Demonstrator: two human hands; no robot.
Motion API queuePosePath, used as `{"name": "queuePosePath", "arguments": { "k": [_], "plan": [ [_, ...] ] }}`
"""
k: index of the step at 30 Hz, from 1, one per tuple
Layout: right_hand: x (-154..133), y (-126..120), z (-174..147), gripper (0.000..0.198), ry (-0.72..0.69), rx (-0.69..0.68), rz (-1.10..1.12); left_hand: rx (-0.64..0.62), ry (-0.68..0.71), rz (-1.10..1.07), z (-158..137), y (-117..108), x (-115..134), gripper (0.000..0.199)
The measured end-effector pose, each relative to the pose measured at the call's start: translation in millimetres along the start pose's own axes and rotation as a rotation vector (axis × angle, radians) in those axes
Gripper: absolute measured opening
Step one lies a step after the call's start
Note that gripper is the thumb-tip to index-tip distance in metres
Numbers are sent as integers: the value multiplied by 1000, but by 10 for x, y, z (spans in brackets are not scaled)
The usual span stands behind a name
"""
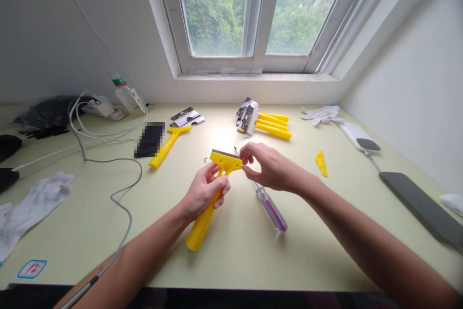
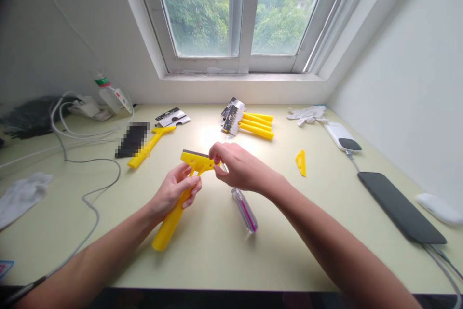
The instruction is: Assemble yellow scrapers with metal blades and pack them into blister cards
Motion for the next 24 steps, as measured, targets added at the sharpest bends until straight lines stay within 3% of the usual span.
{"name": "queuePosePath", "arguments": {
  "k": [8, 12, 17, 20, 24],
  "plan": [
    [-31, 123, 47, 18, -28, -31, -30, -28, -11, 6, -13, -7, -21, 26],
    [11, 137, 56, 14, 54, -54, 60, -25, -4, -30, -13, -23, 1, 24],
    [150, 63, 85, 20, 213, 34, 172, -50, 17, -23, -27, -29, 45, 26],
    [297, 114, 66, 32, 371, 80, 381, -60, 22, -18, -41, -31, 67, 31],
    [379, 343, 15, 44, 567, 60, 870, -73, 8, -46, -41, -44, 77, 37]
  ]
}}
Point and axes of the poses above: each hand's wrist, its own z-axis towards the middle knuckle, its own y-axis out of the palm, x = y × z, the point moved 5 cm from there along z, towards the middle knuckle, and after that the axes turned 3 degrees about -y, right-handed, at the moved point
